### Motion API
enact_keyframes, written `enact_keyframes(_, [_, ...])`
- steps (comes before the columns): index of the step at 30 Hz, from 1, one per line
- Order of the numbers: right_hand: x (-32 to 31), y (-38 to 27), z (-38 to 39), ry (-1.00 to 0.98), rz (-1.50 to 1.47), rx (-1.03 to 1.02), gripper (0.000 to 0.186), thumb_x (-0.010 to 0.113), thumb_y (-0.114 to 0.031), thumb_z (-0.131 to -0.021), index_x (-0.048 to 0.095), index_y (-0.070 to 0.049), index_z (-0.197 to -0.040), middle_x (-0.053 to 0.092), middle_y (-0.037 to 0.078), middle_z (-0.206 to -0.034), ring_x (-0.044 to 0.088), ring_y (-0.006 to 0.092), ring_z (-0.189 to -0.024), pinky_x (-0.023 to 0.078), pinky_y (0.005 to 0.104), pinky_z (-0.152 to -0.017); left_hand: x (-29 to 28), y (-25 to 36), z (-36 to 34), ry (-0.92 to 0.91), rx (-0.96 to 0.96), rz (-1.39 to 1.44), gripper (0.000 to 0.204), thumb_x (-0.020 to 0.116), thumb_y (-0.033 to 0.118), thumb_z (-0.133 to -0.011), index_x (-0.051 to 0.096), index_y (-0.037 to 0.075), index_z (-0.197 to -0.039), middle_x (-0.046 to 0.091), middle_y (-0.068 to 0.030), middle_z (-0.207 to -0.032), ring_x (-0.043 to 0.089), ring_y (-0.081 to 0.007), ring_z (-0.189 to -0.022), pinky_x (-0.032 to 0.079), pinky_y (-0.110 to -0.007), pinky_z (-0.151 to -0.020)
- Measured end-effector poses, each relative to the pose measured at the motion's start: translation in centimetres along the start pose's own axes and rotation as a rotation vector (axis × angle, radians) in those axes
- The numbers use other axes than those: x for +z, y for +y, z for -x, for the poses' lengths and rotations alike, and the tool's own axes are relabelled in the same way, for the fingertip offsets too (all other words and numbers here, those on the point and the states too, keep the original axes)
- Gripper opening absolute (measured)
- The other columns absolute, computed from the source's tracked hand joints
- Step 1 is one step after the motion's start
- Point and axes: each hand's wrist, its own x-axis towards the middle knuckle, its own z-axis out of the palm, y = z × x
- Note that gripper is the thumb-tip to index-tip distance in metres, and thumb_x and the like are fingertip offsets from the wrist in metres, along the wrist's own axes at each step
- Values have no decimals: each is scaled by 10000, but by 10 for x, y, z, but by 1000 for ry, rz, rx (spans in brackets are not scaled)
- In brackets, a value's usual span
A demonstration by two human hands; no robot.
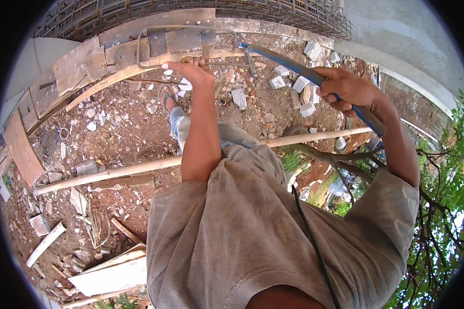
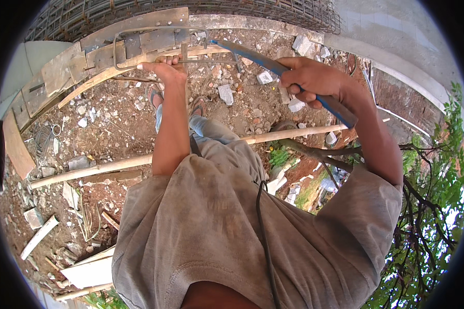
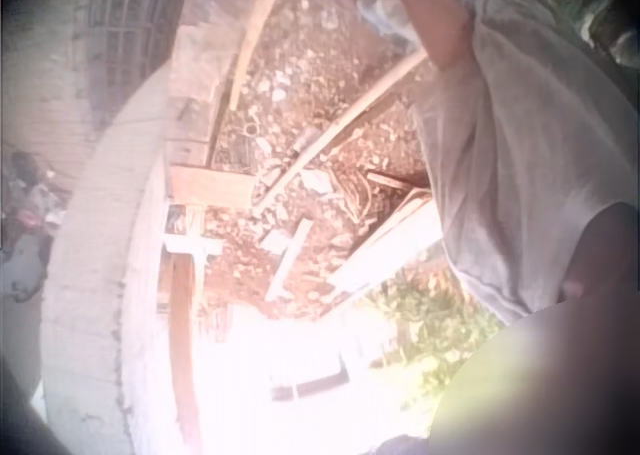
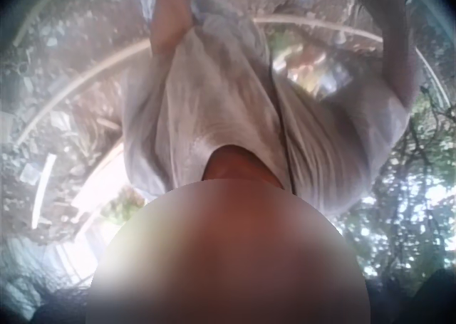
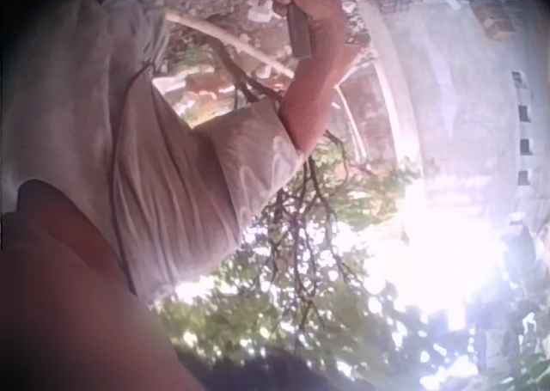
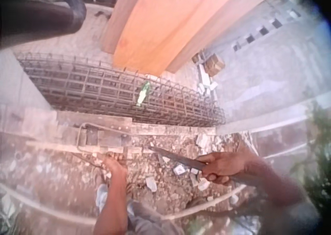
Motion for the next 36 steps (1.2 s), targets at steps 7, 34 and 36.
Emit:
enact_keyframes(7, [-17,-25,7,10,122,-30,285,572,-178,-917,543,-15,-1148,488,-44,-616,432,11,-380,374,198,-287,8,-3,22,59,31,-88,1099,166,868,-857,24,58,-1585,156,-220,-1624,406,-151,-702,445,-272,-657])
enact_keyframes(34, [29,50,2,90,76,-179,458,552,-252,-996,461,-44,-1393,441,-42,-628,432,45,-413,376,241,-350,16,-1,65,72,238,6,739,182,879,-857,213,177,-629,214,19,-502,209,-158,-440,292,-322,-411])
enact_keyframes(36, [28,45,-6,93,159,-193,558,565,-253,-998,393,-65,-1494,434,-48,-638,405,35,-410,371,232,-349,16,-10,64,167,125,23,746,196,903,-833,256,172,-698,248,20,-531,239,-156,-472,317,-319,-455])
